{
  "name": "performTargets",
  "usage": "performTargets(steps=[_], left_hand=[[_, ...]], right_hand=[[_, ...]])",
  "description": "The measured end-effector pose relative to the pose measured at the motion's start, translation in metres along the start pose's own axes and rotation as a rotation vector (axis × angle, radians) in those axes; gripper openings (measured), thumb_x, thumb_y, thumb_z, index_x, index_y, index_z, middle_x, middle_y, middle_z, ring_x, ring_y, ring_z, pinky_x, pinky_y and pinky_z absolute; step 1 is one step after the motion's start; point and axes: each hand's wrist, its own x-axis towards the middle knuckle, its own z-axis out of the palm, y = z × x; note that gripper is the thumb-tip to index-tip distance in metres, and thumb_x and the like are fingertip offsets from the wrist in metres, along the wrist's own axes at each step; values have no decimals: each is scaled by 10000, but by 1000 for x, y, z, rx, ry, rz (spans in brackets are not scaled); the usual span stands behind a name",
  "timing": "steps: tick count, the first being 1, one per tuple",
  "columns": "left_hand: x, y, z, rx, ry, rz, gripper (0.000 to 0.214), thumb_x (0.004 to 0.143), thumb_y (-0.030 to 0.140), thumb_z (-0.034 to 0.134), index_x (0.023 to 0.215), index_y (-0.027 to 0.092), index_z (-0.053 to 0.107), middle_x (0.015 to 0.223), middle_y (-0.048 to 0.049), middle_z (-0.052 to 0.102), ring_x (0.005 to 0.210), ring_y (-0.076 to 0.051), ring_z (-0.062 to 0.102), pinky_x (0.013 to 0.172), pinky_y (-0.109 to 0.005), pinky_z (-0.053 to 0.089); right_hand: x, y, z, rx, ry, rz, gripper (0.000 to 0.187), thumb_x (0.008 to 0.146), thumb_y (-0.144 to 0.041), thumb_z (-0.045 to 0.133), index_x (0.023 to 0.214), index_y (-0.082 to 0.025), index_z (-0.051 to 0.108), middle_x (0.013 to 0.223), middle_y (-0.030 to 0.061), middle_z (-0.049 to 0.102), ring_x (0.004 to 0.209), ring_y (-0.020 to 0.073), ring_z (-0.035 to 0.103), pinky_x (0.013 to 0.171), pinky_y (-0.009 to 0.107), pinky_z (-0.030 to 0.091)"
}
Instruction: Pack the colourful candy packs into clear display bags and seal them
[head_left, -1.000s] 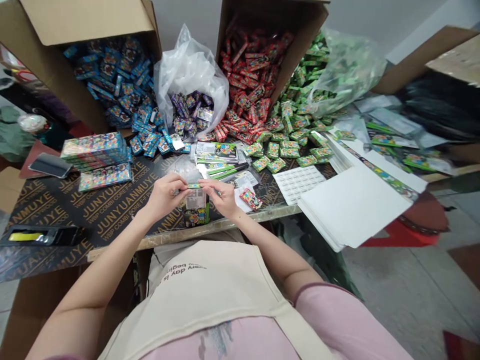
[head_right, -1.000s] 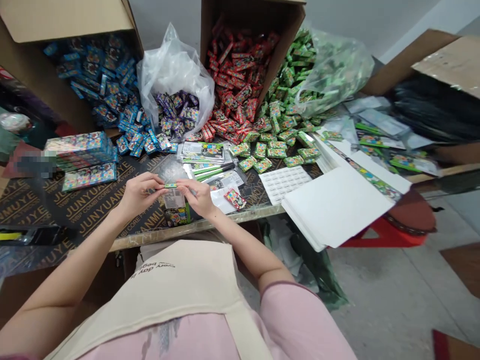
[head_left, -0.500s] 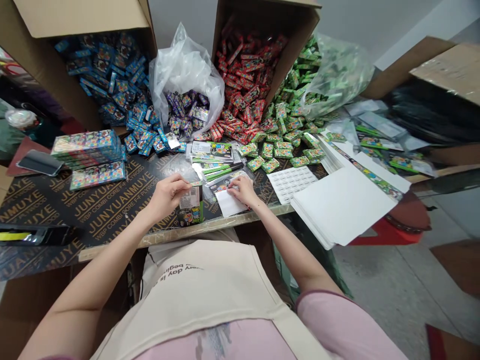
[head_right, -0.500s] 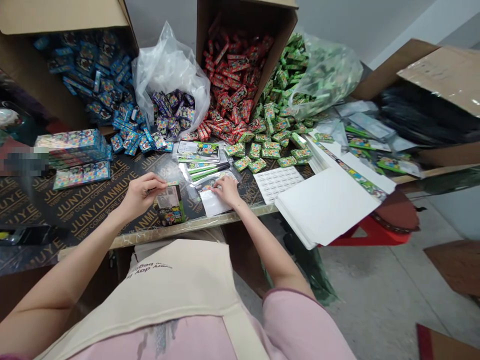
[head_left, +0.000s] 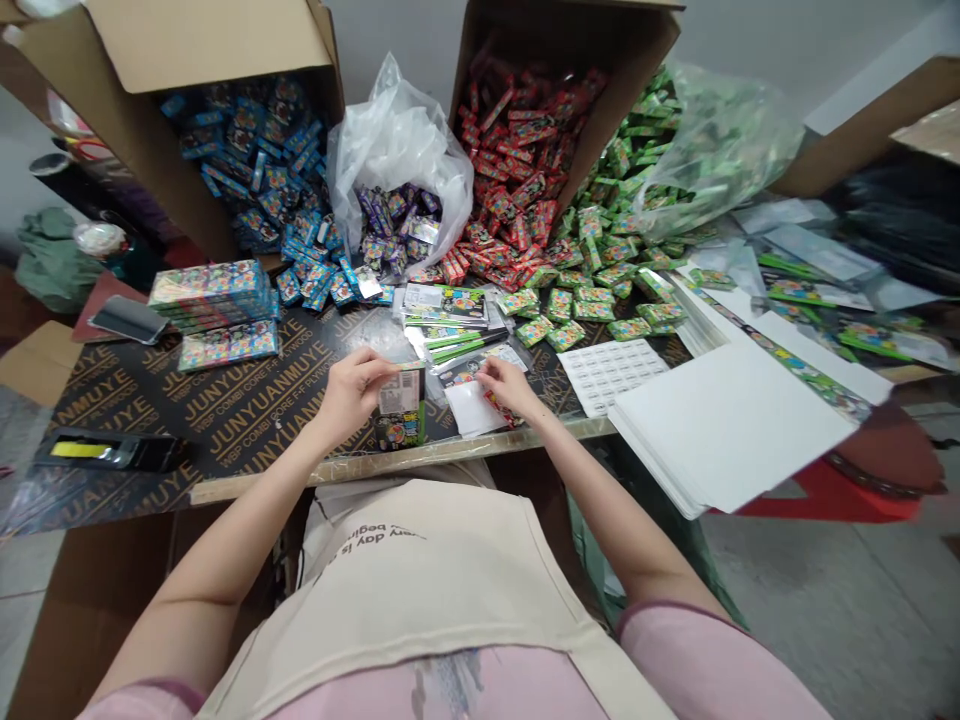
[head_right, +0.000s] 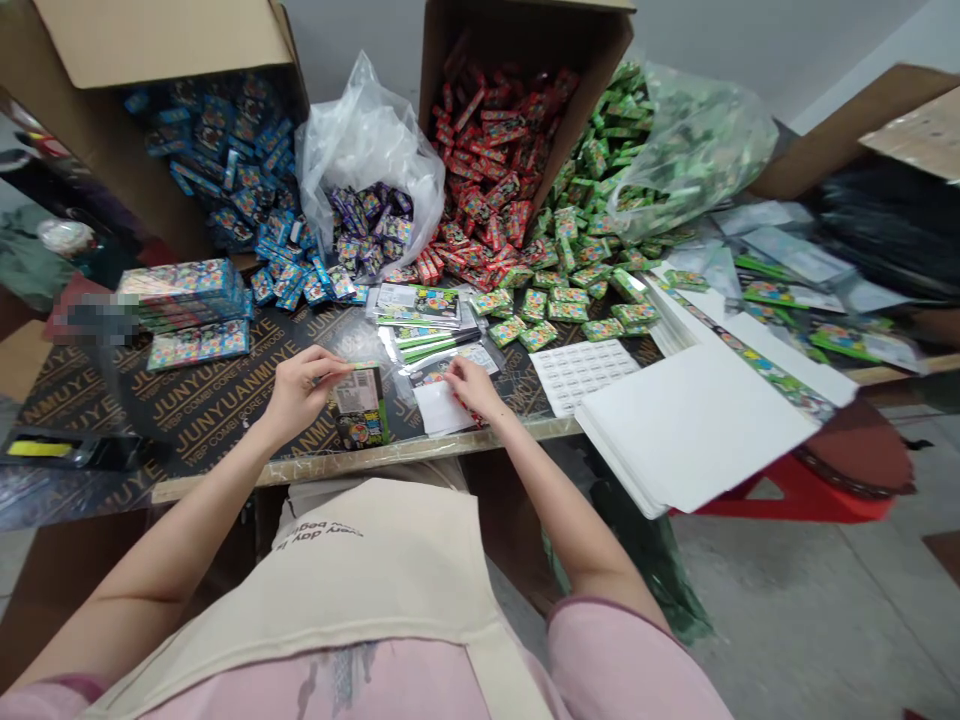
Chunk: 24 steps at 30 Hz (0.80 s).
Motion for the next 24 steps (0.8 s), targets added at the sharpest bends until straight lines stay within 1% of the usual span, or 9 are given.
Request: performTargets(steps=[3,5,7,10,12,15,18,20,24], left_hand=[[0,-2,1,-51,49,-47,96,764,173,630,711,208,703,744,-52,701,716,-195,655,693,-315,492],[0,-3,1,-88,76,-64,80,736,173,654,665,205,673,755,-58,714,729,-205,669,716,-329,497],[-1,-1,0,-114,86,-69,74,717,169,661,651,201,659,771,-69,720,745,-211,677,731,-335,497],[-3,4,-3,-138,82,-60,60,672,138,658,671,198,663,783,-71,723,763,-216,678,743,-333,492],[-4,6,-4,-146,79,-61,83,653,131,646,691,201,667,803,-65,728,778,-218,677,753,-332,491],[-5,6,-2,-142,101,-94,32,659,193,680,670,205,652,780,-55,727,749,-212,668,736,-323,487],[-6,3,4,-132,162,-138,138,683,266,724,619,208,617,712,-43,705,690,-197,643,684,-302,470],[-7,0,8,-113,194,-155,158,709,267,723,623,205,606,698,-35,686,668,-183,622,663,-287,455],[-9,-1,14,-36,145,-84,58,786,250,674,818,202,671,752,-29,651,705,-167,599,687,-270,447]], right_hand=[[10,-46,-7,351,3,-48,219,756,-386,655,693,-197,565,749,7,629,701,159,560,669,285,428],[14,-87,-8,594,-63,-90,270,712,-429,729,693,-196,593,864,30,665,817,178,601,747,307,455],[17,-125,-4,660,-199,-133,288,681,-429,771,668,-192,608,893,42,674,877,191,617,783,322,465],[19,-160,9,601,-388,-180,277,685,-414,770,645,-188,614,781,22,668,769,165,608,710,296,465],[21,-167,17,566,-433,-182,271,696,-408,752,642,-186,606,690,-4,639,667,137,571,635,264,437],[23,-165,23,550,-424,-167,267,701,-397,737,643,-181,592,619,-27,598,595,112,528,571,236,389],[25,-161,25,529,-413,-157,279,699,-400,732,631,-177,579,581,-34,573,535,93,475,522,227,343],[24,-159,30,540,-400,-143,287,683,-393,742,624,-181,558,573,-35,566,520,89,461,514,229,339],[22,-157,45,706,-273,-61,274,641,-316,748,768,-223,522,592,-68,549,568,109,519,575,236,409]])
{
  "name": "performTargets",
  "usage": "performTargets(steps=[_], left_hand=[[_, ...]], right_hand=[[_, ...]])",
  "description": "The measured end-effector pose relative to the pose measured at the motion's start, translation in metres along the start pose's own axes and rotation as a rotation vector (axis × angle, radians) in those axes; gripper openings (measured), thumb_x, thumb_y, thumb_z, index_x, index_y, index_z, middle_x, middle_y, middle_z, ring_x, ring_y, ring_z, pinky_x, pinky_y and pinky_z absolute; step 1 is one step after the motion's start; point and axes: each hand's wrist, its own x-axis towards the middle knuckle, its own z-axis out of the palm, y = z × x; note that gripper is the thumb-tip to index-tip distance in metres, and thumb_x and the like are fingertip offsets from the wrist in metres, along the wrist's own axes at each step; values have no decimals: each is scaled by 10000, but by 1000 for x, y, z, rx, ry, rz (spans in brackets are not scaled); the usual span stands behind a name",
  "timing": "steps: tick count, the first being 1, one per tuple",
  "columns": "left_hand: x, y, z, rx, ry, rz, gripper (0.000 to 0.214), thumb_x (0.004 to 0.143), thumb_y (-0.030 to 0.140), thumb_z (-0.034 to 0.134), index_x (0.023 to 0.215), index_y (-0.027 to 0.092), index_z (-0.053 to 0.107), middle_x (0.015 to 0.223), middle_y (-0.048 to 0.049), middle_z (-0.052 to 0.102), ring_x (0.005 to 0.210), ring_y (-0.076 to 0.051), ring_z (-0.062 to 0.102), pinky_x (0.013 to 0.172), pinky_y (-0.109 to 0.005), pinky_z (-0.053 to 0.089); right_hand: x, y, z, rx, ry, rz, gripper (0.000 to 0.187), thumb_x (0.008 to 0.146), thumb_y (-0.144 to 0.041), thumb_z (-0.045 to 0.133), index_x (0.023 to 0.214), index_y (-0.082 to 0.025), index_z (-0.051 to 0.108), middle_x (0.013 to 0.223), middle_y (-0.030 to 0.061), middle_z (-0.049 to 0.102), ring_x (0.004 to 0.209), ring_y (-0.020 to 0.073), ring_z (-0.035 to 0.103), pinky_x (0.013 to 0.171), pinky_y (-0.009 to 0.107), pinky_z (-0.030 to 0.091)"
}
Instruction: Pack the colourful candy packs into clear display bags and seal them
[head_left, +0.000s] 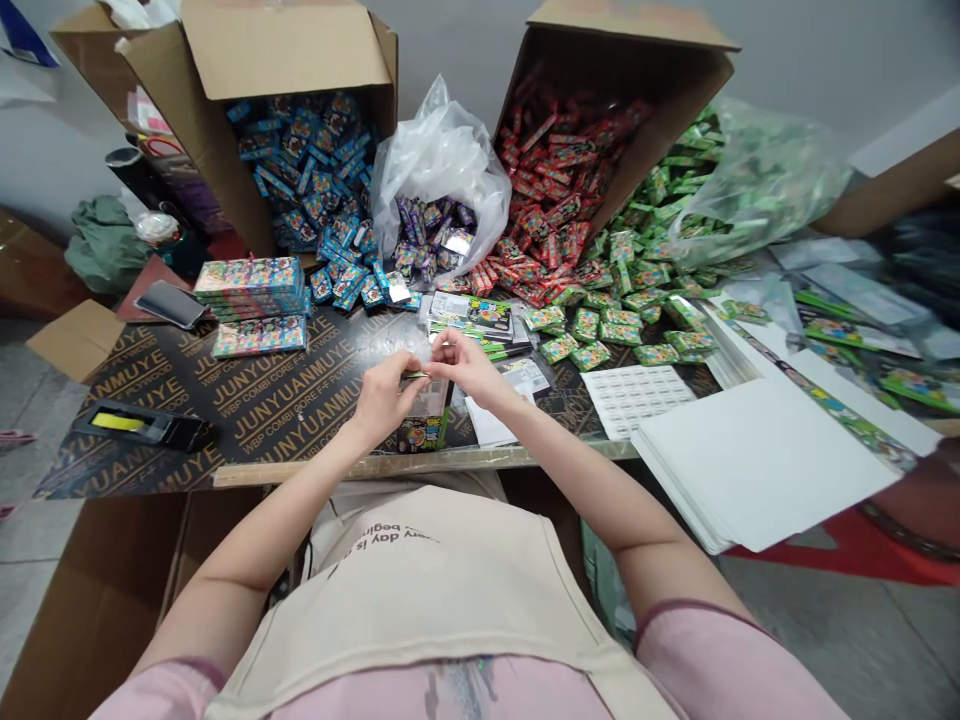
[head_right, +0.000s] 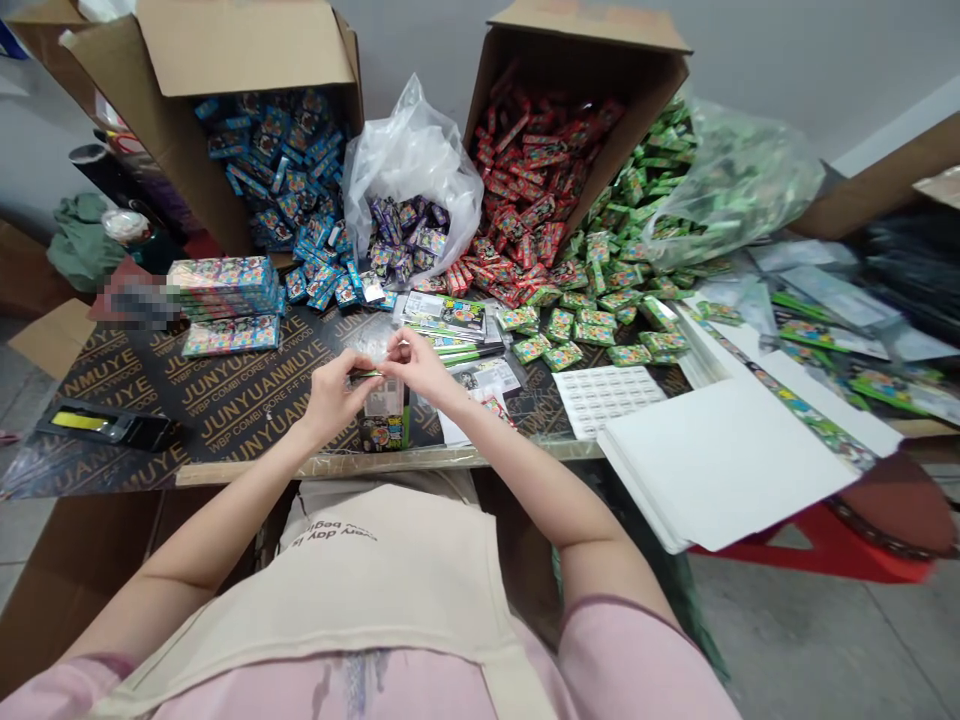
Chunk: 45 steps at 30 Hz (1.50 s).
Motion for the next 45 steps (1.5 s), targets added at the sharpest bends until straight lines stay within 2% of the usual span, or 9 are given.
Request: performTargets(steps=[5,10,14,17,25,28,32,35,45], left_hand=[[-1,-24,-20,178,-31,109,222,890,247,522,982,219,722,846,-57,639,771,-177,601,712,-289,461],[-2,-74,-55,564,-50,-47,239,840,291,575,1000,184,716,940,-125,652,924,-288,600,837,-422,475],[-3,-83,-40,676,-429,99,413,729,289,724,1132,232,651,1271,-152,578,1240,-377,458,1058,-614,277],[0,-78,-12,631,-818,150,603,640,277,806,1204,253,594,1235,-130,596,1200,-355,493,1074,-656,192],[21,-77,14,553,-1160,14,528,484,322,865,929,185,617,938,-68,641,884,-263,589,748,-302,408],[34,-69,-1,368,-1020,-79,384,574,302,803,893,203,614,745,16,615,693,-184,561,623,-252,363],[49,-53,-25,92,-508,-92,362,734,367,689,1051,200,639,844,-3,650,734,-166,566,677,-261,402],[45,-50,-29,-119,-292,-158,344,739,394,694,998,169,672,937,-44,679,816,-185,601,746,-283,447],[16,-43,-6,-216,-87,-185,253,808,372,654,962,193,746,935,-61,708,896,-197,642,840,-323,480]], right_hand=[[-2,13,-38,-101,205,-58,252,793,-379,595,1014,-262,567,861,-1,653,779,163,599,727,304,485],[-28,46,-120,-881,387,-41,123,773,-286,677,852,-197,708,973,105,636,1007,281,546,920,431,403],[-49,87,-139,-1194,291,146,115,767,-239,699,858,-190,748,939,119,644,1006,297,526,872,417,393],[-56,107,-135,-1226,291,117,99,767,-216,687,847,-194,742,903,92,652,957,268,533,854,394,397],[-61,116,-132,-1208,294,14,96,806,-146,595,723,-184,624,824,74,632,873,234,541,814,340,407],[-63,117,-131,-1215,296,-5,109,833,-117,522,783,-187,588,843,84,632,856,232,544,787,322,397],[-65,118,-130,-1231,325,7,129,853,-105,456,878,-174,561,818,93,634,786,233,542,725,310,365],[-66,116,-130,-1234,345,15,135,875,-121,428,903,-172,550,743,74,622,716,222,532,699,304,344],[-50,81,-92,-872,620,-282,132,895,-334,492,919,-214,541,1031,106,590,991,260,535,875,413,420]])
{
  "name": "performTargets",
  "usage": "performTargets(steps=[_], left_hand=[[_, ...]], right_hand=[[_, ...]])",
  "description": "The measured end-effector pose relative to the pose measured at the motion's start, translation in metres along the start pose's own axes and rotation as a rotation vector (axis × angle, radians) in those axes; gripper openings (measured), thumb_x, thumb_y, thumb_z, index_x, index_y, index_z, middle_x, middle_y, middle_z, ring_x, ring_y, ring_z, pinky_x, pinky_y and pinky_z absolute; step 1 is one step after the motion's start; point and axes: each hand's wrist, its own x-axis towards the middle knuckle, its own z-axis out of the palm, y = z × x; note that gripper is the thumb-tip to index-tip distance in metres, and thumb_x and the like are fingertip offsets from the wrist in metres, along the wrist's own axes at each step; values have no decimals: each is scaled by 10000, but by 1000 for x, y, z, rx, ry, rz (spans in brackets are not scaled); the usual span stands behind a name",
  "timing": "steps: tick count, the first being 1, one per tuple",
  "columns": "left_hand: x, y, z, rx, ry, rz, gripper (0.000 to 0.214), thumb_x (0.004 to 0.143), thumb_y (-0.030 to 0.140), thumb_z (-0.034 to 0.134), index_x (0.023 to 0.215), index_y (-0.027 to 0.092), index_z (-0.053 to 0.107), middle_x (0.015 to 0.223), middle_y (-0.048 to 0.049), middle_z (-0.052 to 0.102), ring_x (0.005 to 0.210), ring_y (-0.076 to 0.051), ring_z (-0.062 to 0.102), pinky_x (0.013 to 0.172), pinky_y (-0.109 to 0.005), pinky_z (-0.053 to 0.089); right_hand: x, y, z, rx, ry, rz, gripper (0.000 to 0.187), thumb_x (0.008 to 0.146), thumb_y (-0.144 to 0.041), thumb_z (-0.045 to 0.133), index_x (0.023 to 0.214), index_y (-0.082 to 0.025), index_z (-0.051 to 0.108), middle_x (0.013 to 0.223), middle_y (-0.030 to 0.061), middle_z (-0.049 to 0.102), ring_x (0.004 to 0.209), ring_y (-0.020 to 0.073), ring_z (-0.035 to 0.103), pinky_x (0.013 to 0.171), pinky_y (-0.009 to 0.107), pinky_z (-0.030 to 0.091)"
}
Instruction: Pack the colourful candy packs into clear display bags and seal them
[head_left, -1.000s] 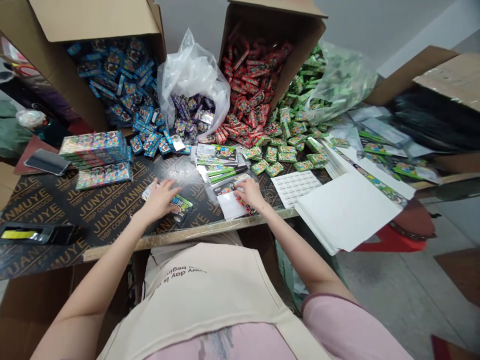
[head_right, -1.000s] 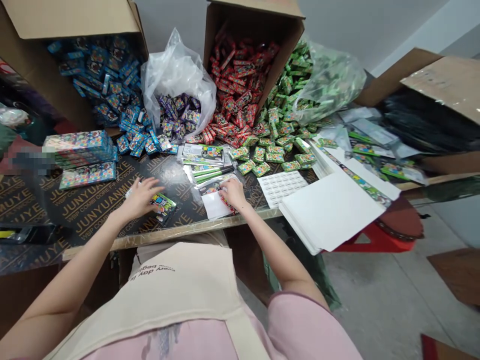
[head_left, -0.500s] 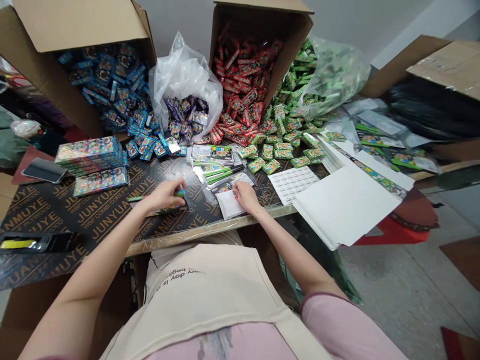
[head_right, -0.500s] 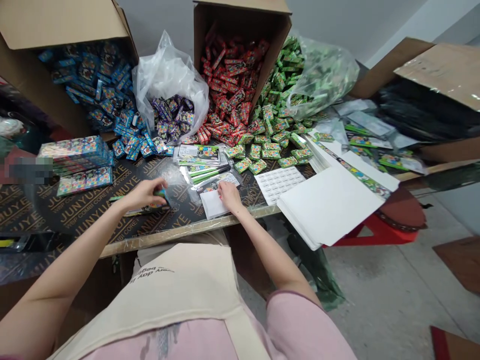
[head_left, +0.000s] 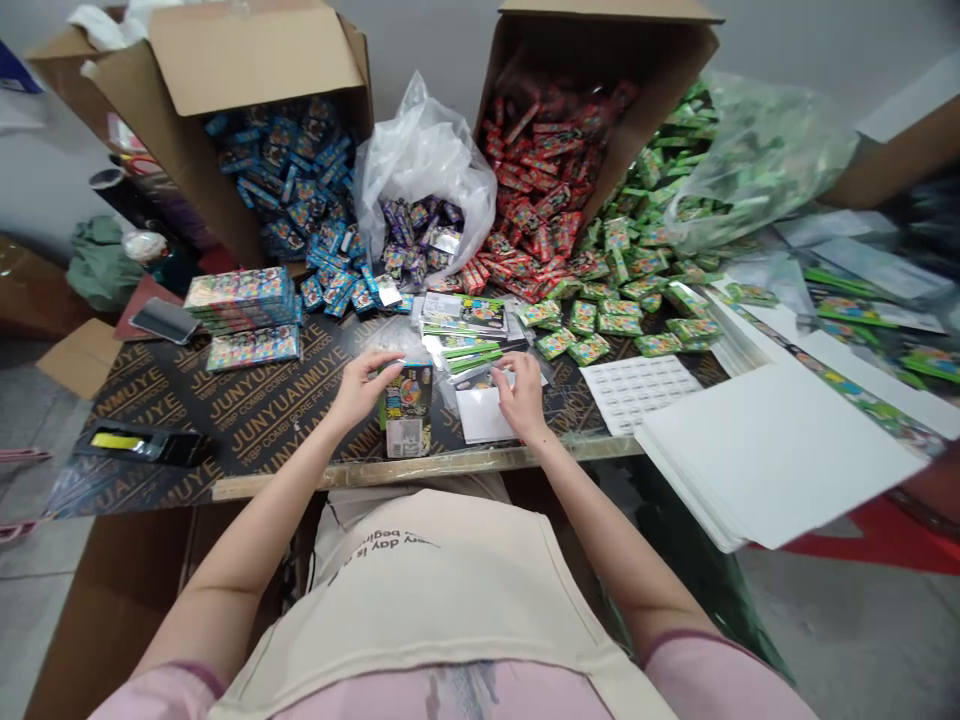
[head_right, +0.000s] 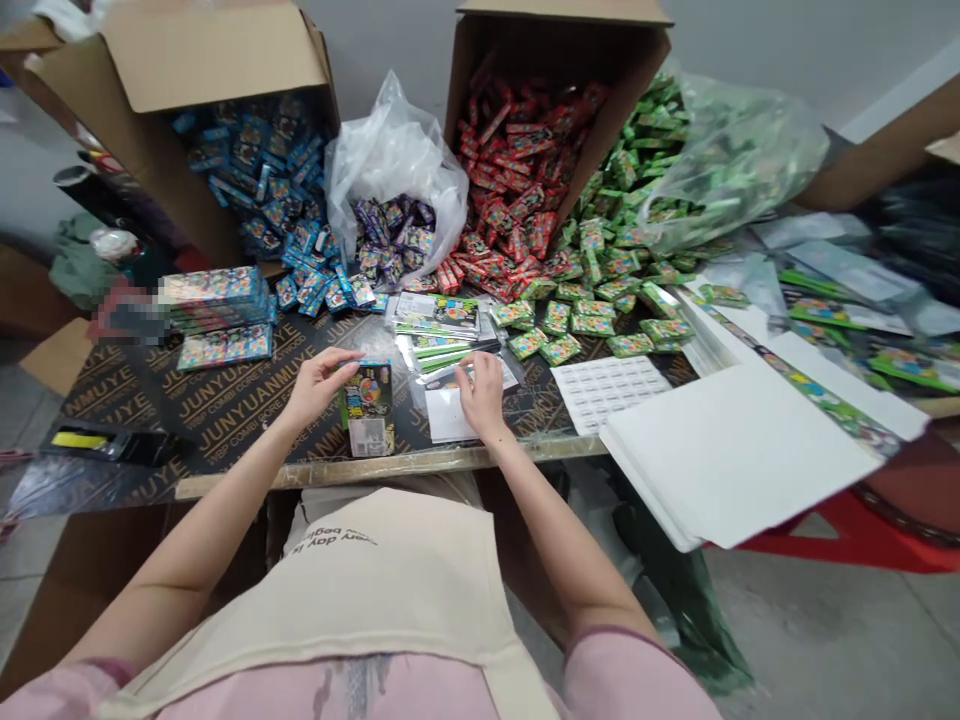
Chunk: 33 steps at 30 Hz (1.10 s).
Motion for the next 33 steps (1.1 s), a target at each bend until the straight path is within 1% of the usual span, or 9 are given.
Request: performTargets(steps=[2,4,6,8,13,17,22,29,33], left_hand=[[1,7,-1,8,-9,38,243,846,372,617,939,198,759,873,-55,701,848,-182,643,801,-304,487],[2,13,-3,23,-14,57,224,853,357,619,910,196,764,826,-48,701,800,-174,646,756,-290,492],[1,16,-4,30,-4,55,201,845,338,639,904,189,761,838,-53,719,786,-177,661,721,-285,501],[-1,17,-6,49,11,73,192,835,328,660,922,185,753,876,-66,736,795,-187,677,698,-286,511],[-8,18,-10,175,-11,279,162,796,325,723,904,207,751,826,-57,732,741,-172,671,688,-284,512],[-10,20,-9,184,27,368,121,818,300,703,880,206,746,793,-46,726,720,-152,670,675,-263,512],[-12,21,-10,219,17,344,141,827,342,687,862,216,742,814,-46,727,729,-153,672,681,-269,520],[-16,19,-13,298,-48,377,190,887,346,595,845,210,721,853,-57,709,743,-149,658,682,-267,505],[-18,22,-16,363,-101,379,193,910,299,544,870,202,706,886,-71,693,776,-164,648,706,-275,491]], right_hand=[[9,-29,8,253,-1,33,216,886,-397,537,1028,-234,525,1075,86,601,985,234,565,855,391,459],[16,-59,17,531,-71,68,307,858,-429,593,1098,-265,494,1107,63,627,980,206,606,831,361,491],[21,-84,24,739,-158,95,349,825,-419,647,1104,-284,486,1028,33,673,930,189,648,817,348,512],[23,-101,28,823,-204,121,362,790,-383,693,1081,-285,502,889,0,695,831,178,671,790,343,525],[17,-115,29,853,-202,126,359,737,-281,731,1038,-269,535,772,-31,686,743,160,671,743,319,526],[16,-117,28,850,-206,134,357,732,-254,723,1037,-261,538,751,-36,683,689,146,654,693,297,513],[21,-119,27,826,-262,161,375,720,-275,729,1039,-253,534,711,-42,677,663,152,652,700,307,513],[1,-113,28,641,-198,-9,153,882,-365,574,993,-260,584,877,26,702,830,195,684,802,363,519],[6,-110,25,615,-238,-50,162,872,-388,596,960,-252,602,884,31,677,824,194,657,776,358,517]])
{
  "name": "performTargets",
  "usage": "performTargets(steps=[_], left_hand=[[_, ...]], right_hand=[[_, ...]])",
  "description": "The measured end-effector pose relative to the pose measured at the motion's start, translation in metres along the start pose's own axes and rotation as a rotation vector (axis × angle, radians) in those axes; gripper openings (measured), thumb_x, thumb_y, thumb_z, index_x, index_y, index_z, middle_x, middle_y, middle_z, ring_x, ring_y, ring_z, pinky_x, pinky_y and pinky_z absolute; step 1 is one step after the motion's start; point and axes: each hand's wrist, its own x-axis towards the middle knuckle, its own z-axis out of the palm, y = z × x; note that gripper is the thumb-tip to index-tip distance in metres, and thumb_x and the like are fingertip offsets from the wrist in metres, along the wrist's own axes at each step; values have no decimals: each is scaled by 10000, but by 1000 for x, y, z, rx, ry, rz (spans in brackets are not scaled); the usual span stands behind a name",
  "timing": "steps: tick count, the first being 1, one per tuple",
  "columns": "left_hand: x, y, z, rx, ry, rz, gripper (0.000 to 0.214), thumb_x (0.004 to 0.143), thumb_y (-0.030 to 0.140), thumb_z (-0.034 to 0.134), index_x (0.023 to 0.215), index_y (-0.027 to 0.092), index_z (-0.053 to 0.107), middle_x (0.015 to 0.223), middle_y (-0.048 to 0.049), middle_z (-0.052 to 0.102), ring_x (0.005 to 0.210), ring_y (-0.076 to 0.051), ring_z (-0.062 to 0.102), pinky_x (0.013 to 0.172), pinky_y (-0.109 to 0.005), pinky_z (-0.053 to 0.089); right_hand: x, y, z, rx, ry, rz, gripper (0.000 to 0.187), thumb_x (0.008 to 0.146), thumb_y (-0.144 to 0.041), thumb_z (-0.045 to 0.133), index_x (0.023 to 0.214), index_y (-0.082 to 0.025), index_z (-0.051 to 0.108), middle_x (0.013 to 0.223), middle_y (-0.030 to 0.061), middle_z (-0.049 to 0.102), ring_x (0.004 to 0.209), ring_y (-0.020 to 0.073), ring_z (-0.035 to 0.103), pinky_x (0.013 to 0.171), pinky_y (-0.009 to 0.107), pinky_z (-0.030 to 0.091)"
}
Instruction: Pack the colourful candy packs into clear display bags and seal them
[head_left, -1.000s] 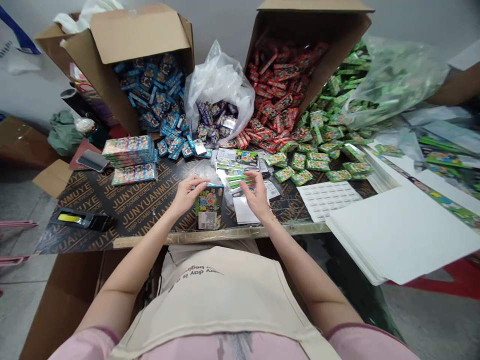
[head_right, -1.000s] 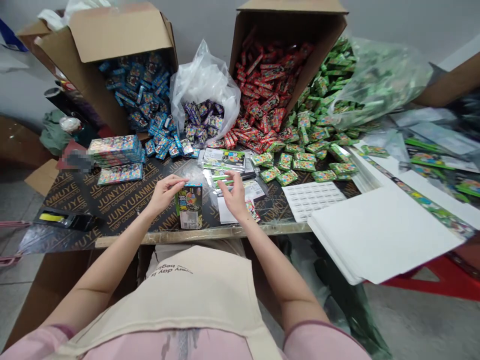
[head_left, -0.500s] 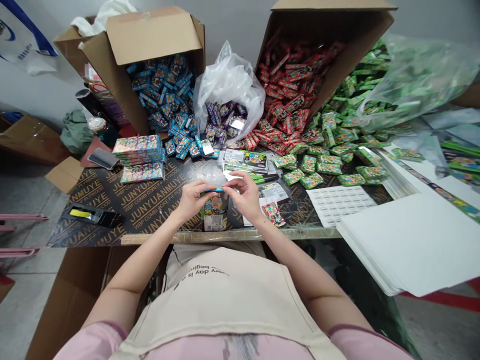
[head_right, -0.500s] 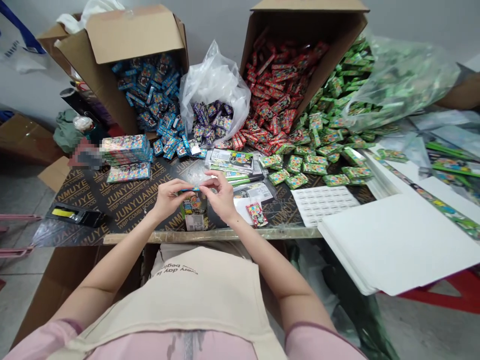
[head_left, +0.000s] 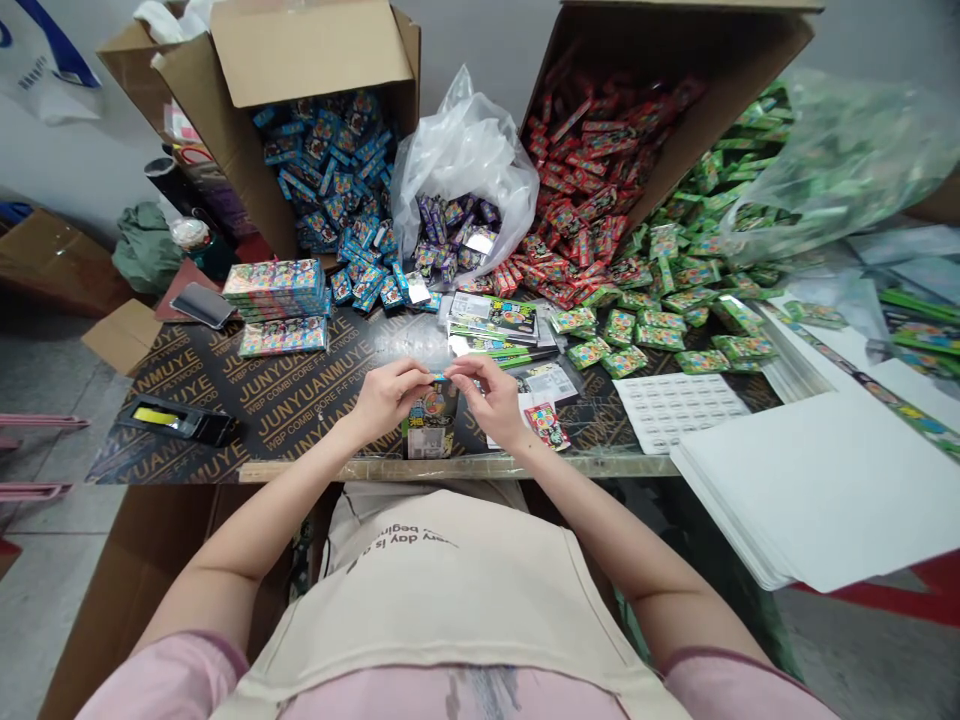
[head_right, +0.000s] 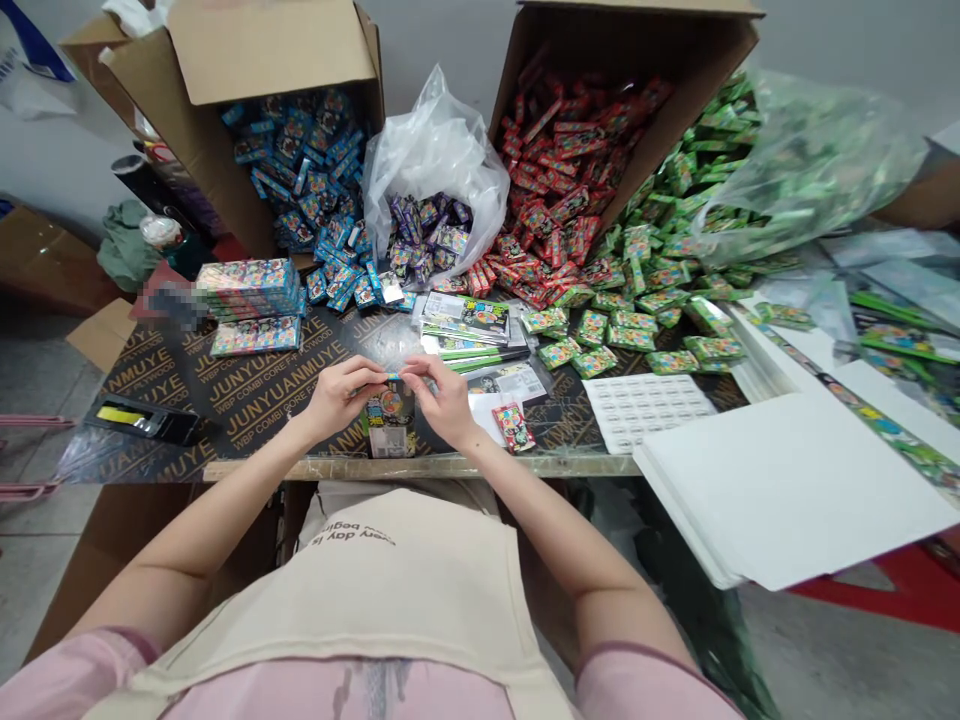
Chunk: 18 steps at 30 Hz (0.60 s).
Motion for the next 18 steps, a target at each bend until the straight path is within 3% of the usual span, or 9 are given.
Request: performTargets(steps=[4,7,11,18], left_hand=[[0,4,-3,-7,-20,-17,193,909,226,514,861,193,698,900,-76,691,781,-166,648,710,-279,493],[1,6,-3,-75,26,-62,164,882,205,547,808,191,693,874,-74,704,769,-169,660,716,-294,506],[1,3,0,-218,116,-186,87,784,213,669,700,190,668,821,-66,732,771,-198,690,735,-333,529],[1,-3,-1,-355,111,-364,120,707,262,728,669,171,662,816,-81,742,782,-213,700,694,-322,530]], right_hand=[[26,-14,-15,-80,132,-104,212,749,-377,745,805,-231,601,864,20,628,862,197,601,824,368,479],[42,-29,-24,-76,158,-144,212,769,-362,726,701,-218,585,813,15,615,824,185,581,803,356,463],[52,-39,-25,34,-52,-15,250,732,-376,751,697,-210,567,684,-16,589,657,145,550,681,311,449],[59,-35,-14,106,-465,51,380,757,-316,707,1066,-228,504,700,-54,565,655,126,559,632,259,421]])
